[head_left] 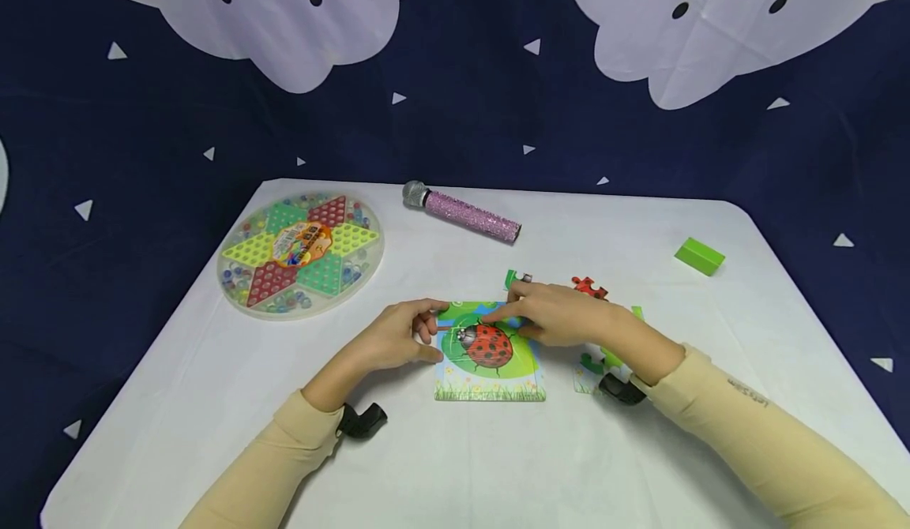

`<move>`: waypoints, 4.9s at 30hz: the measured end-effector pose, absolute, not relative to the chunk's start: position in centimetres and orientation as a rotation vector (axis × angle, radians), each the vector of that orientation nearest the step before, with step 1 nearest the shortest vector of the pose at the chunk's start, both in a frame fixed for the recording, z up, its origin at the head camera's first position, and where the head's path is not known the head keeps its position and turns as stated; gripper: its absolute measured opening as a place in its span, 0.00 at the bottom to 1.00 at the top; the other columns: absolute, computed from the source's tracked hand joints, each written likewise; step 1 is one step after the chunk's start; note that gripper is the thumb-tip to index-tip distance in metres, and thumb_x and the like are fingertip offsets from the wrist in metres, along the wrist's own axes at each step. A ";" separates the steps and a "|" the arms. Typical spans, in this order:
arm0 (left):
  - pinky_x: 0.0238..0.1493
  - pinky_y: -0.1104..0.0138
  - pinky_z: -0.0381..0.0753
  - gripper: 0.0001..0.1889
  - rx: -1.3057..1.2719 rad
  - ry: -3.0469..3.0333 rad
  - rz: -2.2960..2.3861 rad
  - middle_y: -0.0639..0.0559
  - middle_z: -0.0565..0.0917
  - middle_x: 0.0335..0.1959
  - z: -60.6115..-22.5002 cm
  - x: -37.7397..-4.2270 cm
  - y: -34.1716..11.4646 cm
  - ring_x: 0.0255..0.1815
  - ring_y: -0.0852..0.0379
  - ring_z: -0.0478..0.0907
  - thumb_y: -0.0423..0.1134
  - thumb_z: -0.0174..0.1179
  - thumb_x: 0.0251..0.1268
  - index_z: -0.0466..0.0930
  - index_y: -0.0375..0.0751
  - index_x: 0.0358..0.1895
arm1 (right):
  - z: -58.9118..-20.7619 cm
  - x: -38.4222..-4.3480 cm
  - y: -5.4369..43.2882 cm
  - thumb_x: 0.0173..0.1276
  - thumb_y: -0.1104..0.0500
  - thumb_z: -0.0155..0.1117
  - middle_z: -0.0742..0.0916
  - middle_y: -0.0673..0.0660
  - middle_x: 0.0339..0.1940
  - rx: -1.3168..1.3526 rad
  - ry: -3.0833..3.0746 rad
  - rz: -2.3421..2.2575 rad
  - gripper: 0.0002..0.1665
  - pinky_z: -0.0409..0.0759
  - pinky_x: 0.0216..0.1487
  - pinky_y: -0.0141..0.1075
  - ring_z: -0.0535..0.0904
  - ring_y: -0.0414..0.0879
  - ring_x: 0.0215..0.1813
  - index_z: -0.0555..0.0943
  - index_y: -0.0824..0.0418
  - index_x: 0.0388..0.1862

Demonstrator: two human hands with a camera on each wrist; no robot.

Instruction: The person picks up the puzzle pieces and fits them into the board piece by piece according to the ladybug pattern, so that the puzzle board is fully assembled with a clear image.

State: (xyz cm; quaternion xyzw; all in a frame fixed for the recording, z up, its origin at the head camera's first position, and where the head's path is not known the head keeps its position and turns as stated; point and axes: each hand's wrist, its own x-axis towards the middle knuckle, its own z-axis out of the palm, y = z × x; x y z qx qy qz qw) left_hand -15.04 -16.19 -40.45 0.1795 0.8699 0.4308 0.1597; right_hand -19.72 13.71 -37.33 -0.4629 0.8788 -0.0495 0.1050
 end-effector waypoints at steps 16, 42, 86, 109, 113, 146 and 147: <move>0.42 0.67 0.72 0.40 0.526 2.494 1.226 0.49 0.80 0.41 -40.6 -15.0 -16.2 0.38 0.58 0.76 0.29 0.79 0.56 0.75 0.35 0.75 | -35.7 -20.8 15.2 0.75 0.65 0.68 0.87 0.53 0.49 -1.220 2.594 -0.527 0.23 0.84 0.48 0.41 0.86 0.42 0.48 0.85 0.55 0.68; 0.42 0.68 0.72 0.40 0.517 2.481 1.248 0.50 0.80 0.40 -40.8 -15.2 -16.3 0.38 0.58 0.76 0.28 0.79 0.56 0.75 0.34 0.75 | -38.3 -24.4 16.2 0.68 0.51 0.80 0.87 0.61 0.52 -0.859 2.779 -0.532 0.31 0.82 0.46 0.46 0.82 0.48 0.46 0.85 0.61 0.67; 0.43 0.67 0.72 0.40 0.509 2.493 1.232 0.50 0.81 0.40 -40.9 -15.3 -16.4 0.37 0.59 0.77 0.29 0.80 0.56 0.76 0.35 0.75 | -39.1 -26.3 16.2 0.59 0.56 0.78 0.87 0.50 0.37 -1.019 2.690 -0.628 0.27 0.77 0.38 0.38 0.78 0.40 0.31 0.89 0.56 0.59; 0.44 0.68 0.73 0.40 0.512 2.477 1.260 0.49 0.81 0.40 -41.0 -15.3 -16.4 0.37 0.59 0.76 0.28 0.79 0.55 0.76 0.33 0.74 | -37.9 -22.8 14.6 0.57 0.54 0.78 0.88 0.47 0.39 -1.135 2.653 -0.681 0.24 0.75 0.37 0.36 0.76 0.39 0.32 0.89 0.52 0.54; 0.43 0.68 0.73 0.40 0.519 2.479 1.265 0.49 0.81 0.40 -41.0 -15.4 -16.3 0.37 0.59 0.76 0.28 0.79 0.54 0.76 0.32 0.74 | -37.9 -22.2 14.0 0.55 0.54 0.78 0.86 0.47 0.39 -1.144 2.640 -0.666 0.24 0.76 0.38 0.36 0.77 0.39 0.34 0.89 0.51 0.54; 0.43 0.68 0.74 0.40 0.491 2.481 1.230 0.50 0.81 0.41 -40.9 -15.4 -16.4 0.39 0.59 0.77 0.29 0.79 0.56 0.75 0.34 0.75 | -39.2 -18.6 9.7 0.58 0.52 0.78 0.87 0.47 0.43 -1.375 2.536 -0.615 0.24 0.77 0.39 0.31 0.75 0.36 0.37 0.90 0.50 0.55; 0.43 0.69 0.74 0.40 0.489 2.482 1.228 0.50 0.81 0.41 -40.9 -15.4 -16.4 0.39 0.59 0.77 0.30 0.80 0.56 0.75 0.34 0.75 | -39.3 -18.6 9.6 0.58 0.52 0.78 0.87 0.48 0.43 -1.381 2.532 -0.611 0.24 0.77 0.39 0.31 0.75 0.36 0.37 0.90 0.50 0.56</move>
